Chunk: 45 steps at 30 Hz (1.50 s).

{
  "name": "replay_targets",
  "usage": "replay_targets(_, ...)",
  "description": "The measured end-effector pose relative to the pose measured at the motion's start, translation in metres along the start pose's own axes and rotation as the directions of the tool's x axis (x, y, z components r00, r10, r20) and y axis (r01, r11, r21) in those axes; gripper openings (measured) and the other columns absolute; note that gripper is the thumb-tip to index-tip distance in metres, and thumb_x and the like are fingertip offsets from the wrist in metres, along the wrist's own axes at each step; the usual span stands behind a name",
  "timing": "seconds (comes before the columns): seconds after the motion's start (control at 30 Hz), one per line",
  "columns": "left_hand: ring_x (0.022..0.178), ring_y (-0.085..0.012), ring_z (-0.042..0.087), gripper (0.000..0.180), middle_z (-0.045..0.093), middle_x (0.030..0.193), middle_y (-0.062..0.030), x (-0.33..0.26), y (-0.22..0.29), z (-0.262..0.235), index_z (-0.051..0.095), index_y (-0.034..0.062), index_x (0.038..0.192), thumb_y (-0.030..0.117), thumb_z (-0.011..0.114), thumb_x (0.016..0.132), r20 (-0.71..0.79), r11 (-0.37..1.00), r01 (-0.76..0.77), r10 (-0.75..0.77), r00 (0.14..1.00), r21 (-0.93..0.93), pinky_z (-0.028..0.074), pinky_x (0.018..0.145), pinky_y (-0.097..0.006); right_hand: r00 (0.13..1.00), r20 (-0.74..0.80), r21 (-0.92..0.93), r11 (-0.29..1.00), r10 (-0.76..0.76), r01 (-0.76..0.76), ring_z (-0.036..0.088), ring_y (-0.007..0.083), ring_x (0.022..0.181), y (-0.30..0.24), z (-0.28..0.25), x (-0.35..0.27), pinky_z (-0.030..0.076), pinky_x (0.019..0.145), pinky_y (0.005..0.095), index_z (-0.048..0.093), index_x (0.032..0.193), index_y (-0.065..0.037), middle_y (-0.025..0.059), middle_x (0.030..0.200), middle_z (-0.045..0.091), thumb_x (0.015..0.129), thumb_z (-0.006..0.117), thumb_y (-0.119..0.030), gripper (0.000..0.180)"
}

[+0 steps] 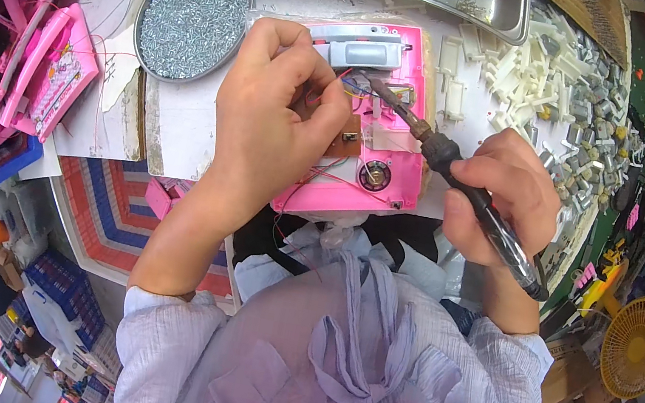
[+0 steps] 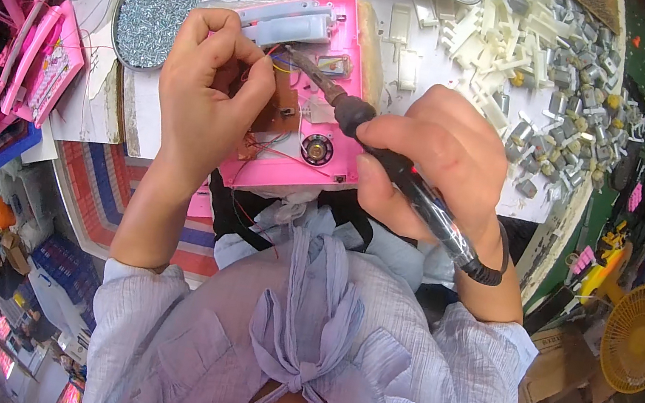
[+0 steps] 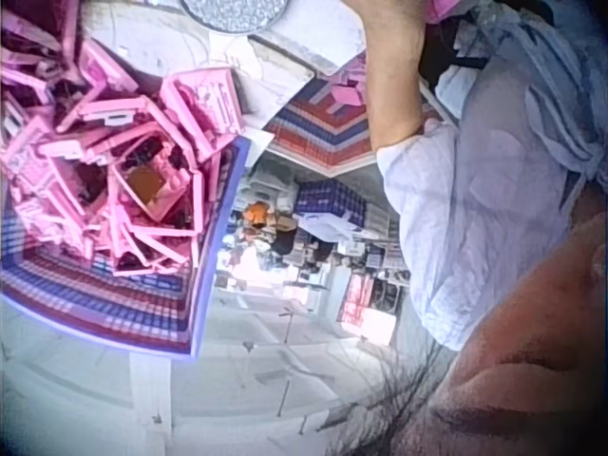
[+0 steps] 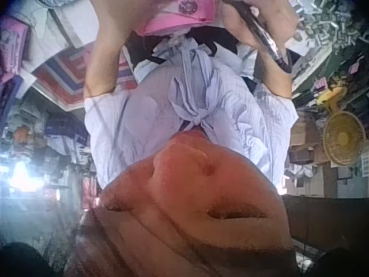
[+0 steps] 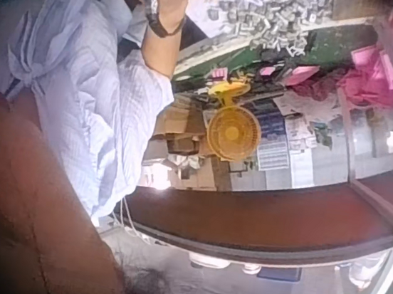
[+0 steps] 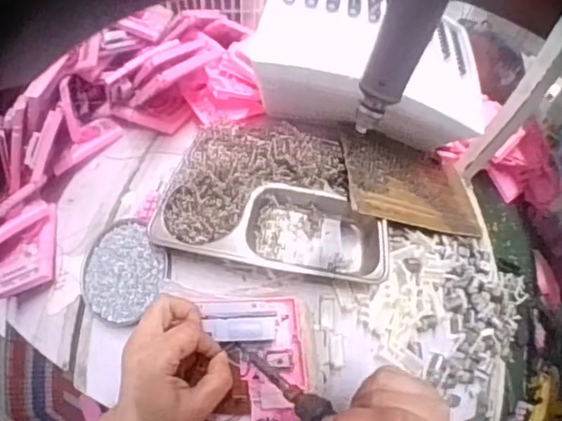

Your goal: Soldering and assembling electronic components into a pink plastic toy housing.

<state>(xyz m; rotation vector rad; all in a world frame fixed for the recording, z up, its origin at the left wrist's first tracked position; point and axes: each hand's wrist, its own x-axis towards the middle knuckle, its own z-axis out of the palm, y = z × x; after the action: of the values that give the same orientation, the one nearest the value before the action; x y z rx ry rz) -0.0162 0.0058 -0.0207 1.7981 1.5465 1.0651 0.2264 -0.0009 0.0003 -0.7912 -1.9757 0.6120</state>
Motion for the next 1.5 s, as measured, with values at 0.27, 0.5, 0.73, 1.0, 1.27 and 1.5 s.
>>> replay_targets(0.27, 0.069, -0.0169, 0.060, 0.010, 0.056, 0.095, -0.0094, -0.002, -0.002, 0.002, 0.064, 0.0008, 0.076, -0.001, 0.073, 0.076, -0.030, 0.998, 0.010, -0.011, 0.999, -0.054, 0.051, 0.059, -0.030, 1.000, 0.008, 0.004, 1.000, -0.007, 0.007, 0.051, 0.0217, 0.053, 0.001, 0.003, 0.002, 0.040, 0.049, 0.0329, 0.070, 0.094, -0.003, 0.0046, 0.062, 0.052, 0.068, 0.076, -0.002, 0.026)
replay_targets(0.5, 0.069, -0.0167, 0.059, 0.009, 0.056, 0.095, -0.0096, -0.001, 0.001, 0.000, 0.064, 0.0001, 0.077, -0.002, 0.072, 0.076, -0.011, 1.000, 0.015, -0.015, 1.000, -0.020, 0.051, 0.059, -0.030, 1.000, -0.016, -0.003, 1.000, -0.022, 0.022, 0.050, 0.0217, 0.053, 0.003, 0.008, 0.004, 0.039, 0.049, 0.0326, 0.070, 0.093, -0.003, 0.0045, 0.062, 0.052, 0.069, 0.077, -0.002, 0.026)
replay_targets(0.73, 0.070, -0.0184, 0.059, 0.010, 0.056, 0.096, -0.0101, -0.001, -0.001, 0.000, 0.063, 0.0002, 0.077, -0.003, 0.072, 0.076, -0.027, 1.000, -0.025, 0.025, 0.999, -0.003, 0.051, 0.060, -0.031, 0.996, 0.036, -0.042, 0.996, -0.079, 0.080, 0.052, 0.0220, 0.055, 0.005, 0.005, 0.005, 0.040, 0.051, 0.0331, 0.071, 0.095, -0.005, 0.0041, 0.064, 0.054, 0.070, 0.079, -0.005, 0.025)
replay_targets(1.0, 0.067, -0.0174, 0.059, 0.011, 0.056, 0.095, -0.0099, -0.002, -0.001, 0.001, 0.062, 0.0006, 0.076, -0.003, 0.073, 0.075, -0.032, 1.000, -0.023, 0.023, 0.999, -0.001, 0.050, 0.059, -0.031, 0.998, 0.049, 0.000, 0.999, -0.049, 0.049, 0.051, 0.0220, 0.055, 0.008, -0.003, 0.006, 0.041, 0.051, 0.0329, 0.070, 0.094, -0.006, 0.0039, 0.063, 0.053, 0.068, 0.076, -0.003, 0.027)
replay_targets(1.27, 0.065, -0.0173, 0.059, 0.013, 0.056, 0.096, -0.0100, -0.001, -0.003, 0.004, 0.062, 0.0013, 0.076, -0.002, 0.074, 0.075, -0.045, 0.996, -0.069, 0.072, 0.996, 0.063, 0.050, 0.057, -0.031, 0.995, 0.091, -0.012, 0.999, -0.037, 0.038, 0.049, 0.0222, 0.053, 0.010, -0.001, 0.011, 0.039, 0.050, 0.0331, 0.069, 0.092, -0.004, 0.0037, 0.060, 0.050, 0.066, 0.074, -0.002, 0.026)
replay_targets(1.5, 0.064, -0.0174, 0.059, 0.014, 0.056, 0.097, -0.0100, -0.001, -0.005, 0.007, 0.061, 0.0022, 0.076, -0.001, 0.074, 0.075, -0.060, 0.992, -0.092, 0.098, 0.993, 0.090, 0.051, 0.056, -0.032, 0.995, 0.089, -0.019, 0.999, -0.044, 0.046, 0.048, 0.0224, 0.053, 0.009, 0.003, 0.015, 0.039, 0.050, 0.0330, 0.069, 0.092, -0.004, 0.0033, 0.060, 0.050, 0.065, 0.073, -0.001, 0.028)
